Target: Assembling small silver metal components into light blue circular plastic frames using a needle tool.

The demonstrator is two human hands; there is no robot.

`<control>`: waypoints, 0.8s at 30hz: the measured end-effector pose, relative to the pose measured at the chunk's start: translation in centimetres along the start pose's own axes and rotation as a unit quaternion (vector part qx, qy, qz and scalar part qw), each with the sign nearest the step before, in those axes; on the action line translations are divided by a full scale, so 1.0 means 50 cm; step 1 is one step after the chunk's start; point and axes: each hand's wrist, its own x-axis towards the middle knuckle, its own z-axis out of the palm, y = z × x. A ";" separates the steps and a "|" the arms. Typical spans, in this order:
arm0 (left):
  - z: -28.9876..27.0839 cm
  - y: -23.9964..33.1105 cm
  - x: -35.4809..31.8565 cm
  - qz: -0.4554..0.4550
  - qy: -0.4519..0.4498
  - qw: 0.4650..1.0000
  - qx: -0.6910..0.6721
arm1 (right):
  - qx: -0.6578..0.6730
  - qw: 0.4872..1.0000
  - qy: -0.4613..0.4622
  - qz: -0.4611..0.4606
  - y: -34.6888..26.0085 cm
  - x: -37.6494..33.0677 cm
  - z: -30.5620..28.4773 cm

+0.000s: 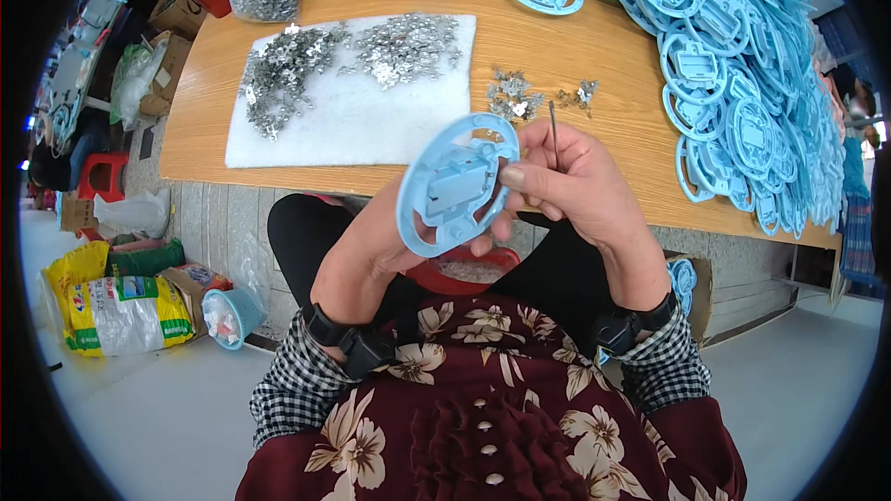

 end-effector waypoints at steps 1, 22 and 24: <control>-0.005 -0.003 0.000 0.002 0.001 1.000 0.000 | 0.000 1.000 -0.002 0.000 0.004 -0.003 0.000; -0.023 -0.031 0.003 -0.058 -0.053 0.988 -0.131 | -0.045 0.998 -0.016 0.034 -0.002 -0.043 0.008; -0.036 -0.041 0.001 -0.069 -0.061 0.983 -0.156 | -0.067 0.997 0.033 0.025 -0.010 -0.049 0.019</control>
